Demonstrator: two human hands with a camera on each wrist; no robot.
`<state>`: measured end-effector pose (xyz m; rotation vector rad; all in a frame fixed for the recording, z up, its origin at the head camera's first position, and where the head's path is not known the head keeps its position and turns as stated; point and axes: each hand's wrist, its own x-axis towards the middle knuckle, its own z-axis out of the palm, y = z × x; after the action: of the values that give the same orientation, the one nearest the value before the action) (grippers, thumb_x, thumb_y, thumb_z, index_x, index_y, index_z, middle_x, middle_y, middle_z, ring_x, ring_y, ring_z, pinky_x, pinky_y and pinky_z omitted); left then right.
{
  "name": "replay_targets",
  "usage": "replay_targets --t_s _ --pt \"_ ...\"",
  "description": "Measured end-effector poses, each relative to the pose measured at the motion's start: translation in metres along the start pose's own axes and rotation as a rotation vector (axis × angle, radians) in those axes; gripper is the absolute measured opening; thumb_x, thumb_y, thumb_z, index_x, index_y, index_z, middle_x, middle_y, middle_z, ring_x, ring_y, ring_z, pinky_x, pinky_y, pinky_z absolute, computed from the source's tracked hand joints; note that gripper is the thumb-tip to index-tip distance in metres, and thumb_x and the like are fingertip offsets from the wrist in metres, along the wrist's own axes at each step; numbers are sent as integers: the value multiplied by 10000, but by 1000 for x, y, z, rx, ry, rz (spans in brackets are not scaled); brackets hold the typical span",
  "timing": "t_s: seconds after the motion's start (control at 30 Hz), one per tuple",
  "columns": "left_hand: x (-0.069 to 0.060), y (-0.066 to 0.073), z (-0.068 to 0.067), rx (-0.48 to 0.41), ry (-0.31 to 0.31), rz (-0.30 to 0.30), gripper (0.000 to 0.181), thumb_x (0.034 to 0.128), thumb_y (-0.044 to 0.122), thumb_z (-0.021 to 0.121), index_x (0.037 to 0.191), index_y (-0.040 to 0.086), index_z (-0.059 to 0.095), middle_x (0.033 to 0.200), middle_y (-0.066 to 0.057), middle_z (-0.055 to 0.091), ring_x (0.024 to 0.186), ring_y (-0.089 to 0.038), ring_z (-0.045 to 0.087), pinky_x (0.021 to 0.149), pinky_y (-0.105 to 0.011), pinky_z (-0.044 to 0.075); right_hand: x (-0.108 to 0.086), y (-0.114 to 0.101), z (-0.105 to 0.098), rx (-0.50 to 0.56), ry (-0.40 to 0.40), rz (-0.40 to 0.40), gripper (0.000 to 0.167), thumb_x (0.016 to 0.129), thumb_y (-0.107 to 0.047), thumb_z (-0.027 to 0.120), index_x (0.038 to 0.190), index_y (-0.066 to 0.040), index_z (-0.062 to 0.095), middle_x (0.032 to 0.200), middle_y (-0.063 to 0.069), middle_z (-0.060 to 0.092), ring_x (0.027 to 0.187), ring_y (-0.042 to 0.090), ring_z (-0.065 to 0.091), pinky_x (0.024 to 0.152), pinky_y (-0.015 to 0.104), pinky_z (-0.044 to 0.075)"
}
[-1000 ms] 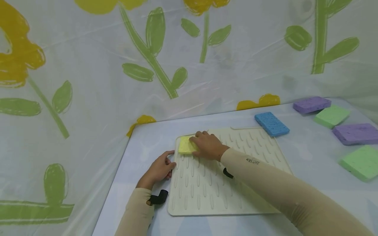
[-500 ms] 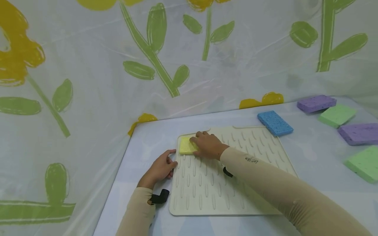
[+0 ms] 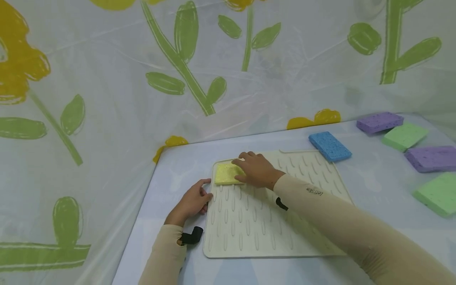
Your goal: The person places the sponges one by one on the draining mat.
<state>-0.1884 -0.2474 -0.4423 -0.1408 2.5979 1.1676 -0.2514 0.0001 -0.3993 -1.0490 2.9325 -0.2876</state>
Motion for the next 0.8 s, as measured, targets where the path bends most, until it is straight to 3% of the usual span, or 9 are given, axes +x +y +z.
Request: replay_targets --t_s 0.33,0.6,0.8 --pt "1 1 2 4 2 -23 589 968 179 619 1516 200 403 893 -82 579 601 -180 588 532 -298 509 -33 46 -19 51 133 132 506 969 -365 642 1417 -146 560 1426 127 533 1341 345 477 1078 559 421" --pt "3 -2 2 -11 -11 -15 590 967 179 622 1515 204 404 908 -87 576 608 -186 596 532 -302 522 -66 97 -27 92 222 204 495 973 -281 642 1403 -51 557 1417 231 514 1281 435 502 1015 595 455" --pt "3 -1 0 1 -14 -15 598 966 173 624 1517 204 393 914 -85 579 604 -183 597 538 -302 528 -85 125 -28 130 213 305 513 974 -270 624 1413 -22 528 1430 279 477 1277 477 491 994 625 458"
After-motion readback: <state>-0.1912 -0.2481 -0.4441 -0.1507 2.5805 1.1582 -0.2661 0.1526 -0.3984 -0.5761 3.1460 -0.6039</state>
